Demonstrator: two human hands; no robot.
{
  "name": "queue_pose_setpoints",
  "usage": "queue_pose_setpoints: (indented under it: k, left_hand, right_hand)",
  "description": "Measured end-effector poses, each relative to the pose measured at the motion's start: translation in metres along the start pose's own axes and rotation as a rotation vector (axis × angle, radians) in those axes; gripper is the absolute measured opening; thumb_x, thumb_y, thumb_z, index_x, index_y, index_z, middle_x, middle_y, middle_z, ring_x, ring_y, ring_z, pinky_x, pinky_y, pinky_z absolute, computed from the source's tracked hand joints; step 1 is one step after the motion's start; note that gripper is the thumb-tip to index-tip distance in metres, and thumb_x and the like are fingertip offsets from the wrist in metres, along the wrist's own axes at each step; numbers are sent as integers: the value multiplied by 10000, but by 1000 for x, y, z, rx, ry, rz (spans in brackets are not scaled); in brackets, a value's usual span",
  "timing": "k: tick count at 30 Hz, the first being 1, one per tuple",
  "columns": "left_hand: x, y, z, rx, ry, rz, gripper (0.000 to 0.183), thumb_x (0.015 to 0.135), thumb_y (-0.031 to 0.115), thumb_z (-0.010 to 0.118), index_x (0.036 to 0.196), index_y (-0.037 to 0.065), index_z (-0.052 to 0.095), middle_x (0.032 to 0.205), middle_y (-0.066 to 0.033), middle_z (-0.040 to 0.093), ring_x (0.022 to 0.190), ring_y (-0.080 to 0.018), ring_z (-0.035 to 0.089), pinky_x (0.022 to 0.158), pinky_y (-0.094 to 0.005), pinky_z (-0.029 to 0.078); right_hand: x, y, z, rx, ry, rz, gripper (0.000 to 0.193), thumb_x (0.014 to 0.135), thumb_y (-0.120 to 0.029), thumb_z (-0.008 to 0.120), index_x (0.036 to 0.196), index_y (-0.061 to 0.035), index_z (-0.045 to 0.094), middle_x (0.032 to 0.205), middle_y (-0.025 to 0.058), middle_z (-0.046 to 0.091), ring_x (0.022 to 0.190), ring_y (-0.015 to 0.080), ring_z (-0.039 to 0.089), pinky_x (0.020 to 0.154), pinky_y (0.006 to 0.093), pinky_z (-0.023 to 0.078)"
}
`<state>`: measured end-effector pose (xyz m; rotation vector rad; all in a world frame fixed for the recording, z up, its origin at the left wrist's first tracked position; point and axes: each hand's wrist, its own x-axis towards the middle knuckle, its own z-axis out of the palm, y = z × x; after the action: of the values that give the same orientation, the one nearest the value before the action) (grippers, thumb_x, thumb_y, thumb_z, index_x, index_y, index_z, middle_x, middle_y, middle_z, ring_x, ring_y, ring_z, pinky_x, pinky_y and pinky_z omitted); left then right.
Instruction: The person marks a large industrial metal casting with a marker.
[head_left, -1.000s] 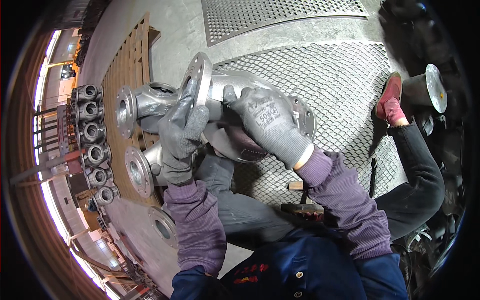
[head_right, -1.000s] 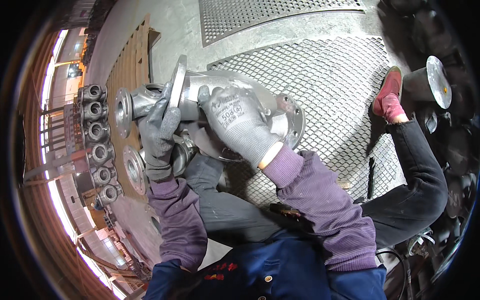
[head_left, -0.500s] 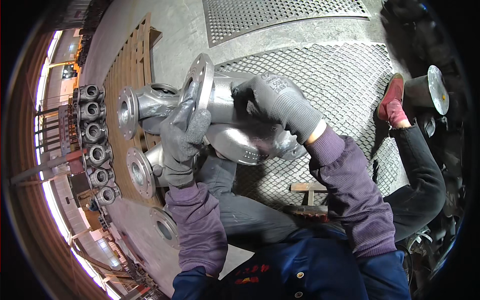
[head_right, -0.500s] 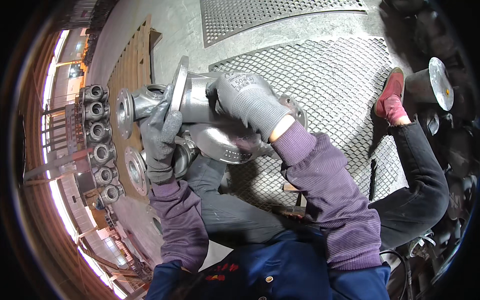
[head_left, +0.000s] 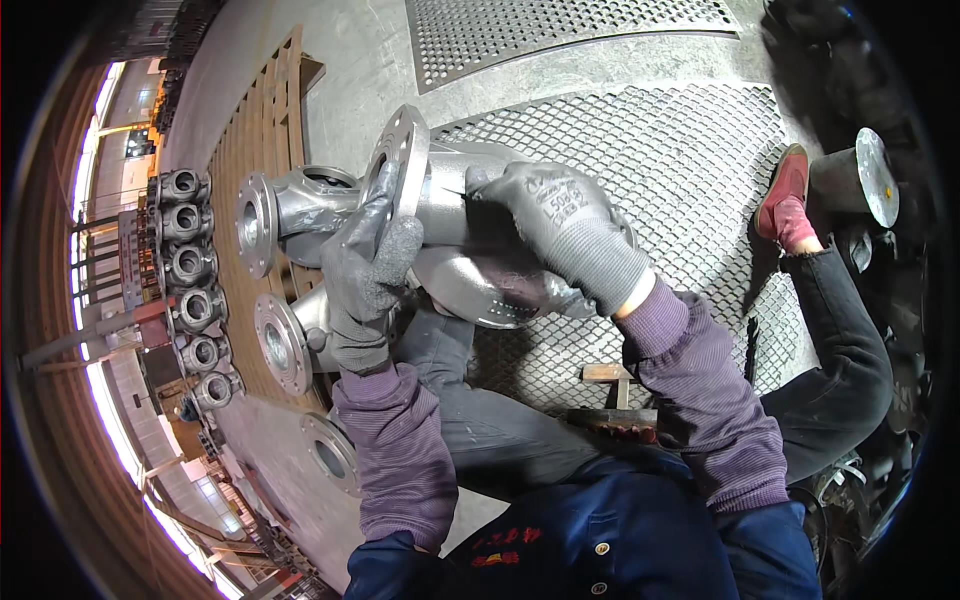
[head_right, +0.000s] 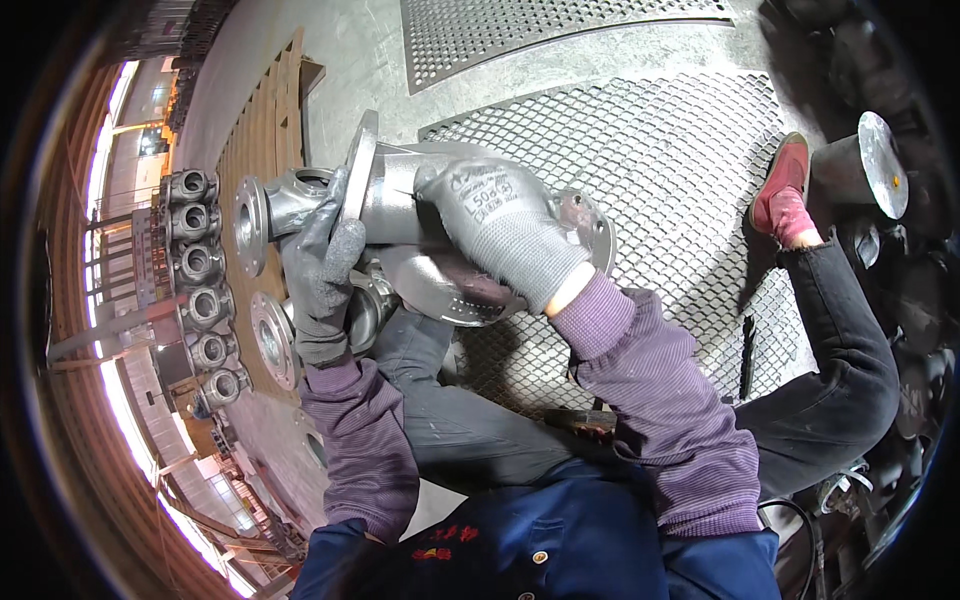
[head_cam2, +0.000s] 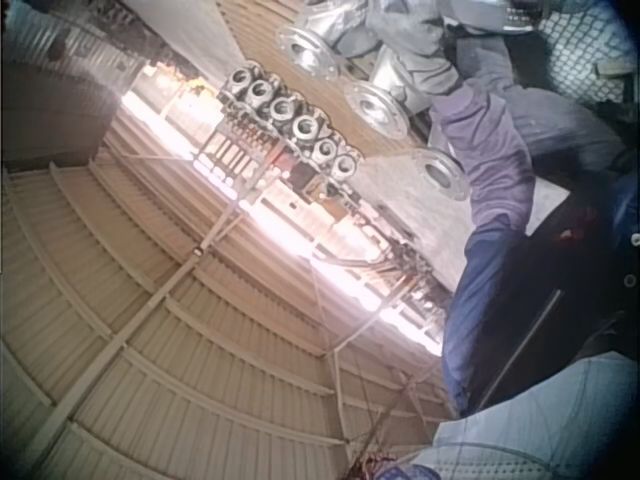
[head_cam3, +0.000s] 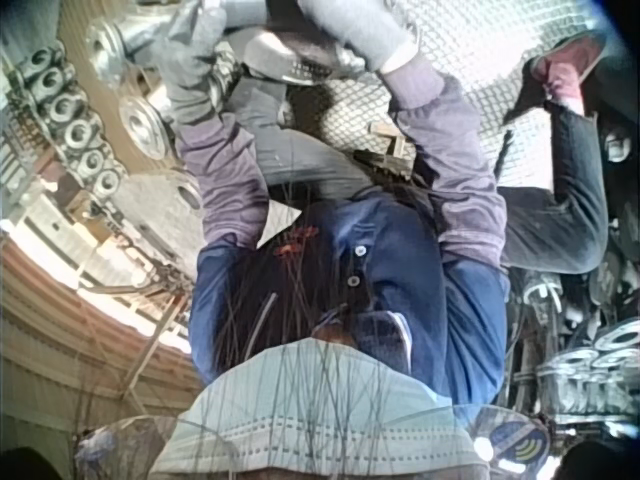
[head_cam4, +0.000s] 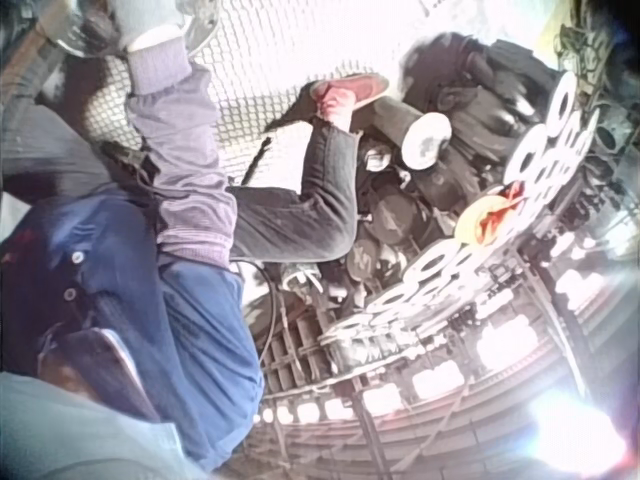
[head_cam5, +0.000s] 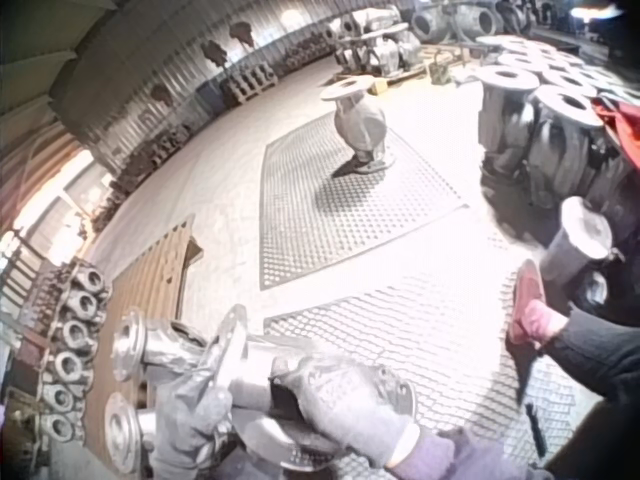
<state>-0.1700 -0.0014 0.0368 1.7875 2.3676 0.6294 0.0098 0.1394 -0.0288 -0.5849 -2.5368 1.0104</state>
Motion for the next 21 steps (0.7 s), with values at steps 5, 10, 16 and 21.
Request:
queue_pose_setpoints:
  k: [5,10,16,21]
  left_hand:
    - [7,-18,2,237,46,425,336,893,149,646,1161,-53,631,992,-216,676,793,-307,683,661,-344,546]
    - [3,-26,7,-582,8,-426,323,988,120,497,1242,-58,587,1116,-173,673,771,-146,687,627,-274,562]
    - [19,-13,4,-272,-56,-361,438,990,246,503,1331,-30,523,1144,-143,650,929,-198,681,701,-279,578]
    - [23,4,7,-802,-52,-499,531,968,365,572,1322,-30,546,1115,-178,678,902,-257,694,781,-353,552]
  right_hand:
    - [-2,-1,6,107,-198,77,266,998,-190,450,1153,-70,629,876,121,683,788,252,709,684,336,594]
    - [34,-3,-8,-40,-182,104,310,869,-157,614,1160,-54,641,916,126,715,772,212,719,653,325,592]
    - [43,-22,1,-95,-286,21,220,950,-142,472,1063,-48,636,947,115,680,831,231,703,738,345,584]
    - [13,-10,-9,215,-187,95,178,923,-165,567,1036,-97,686,865,113,673,801,242,701,721,357,575]
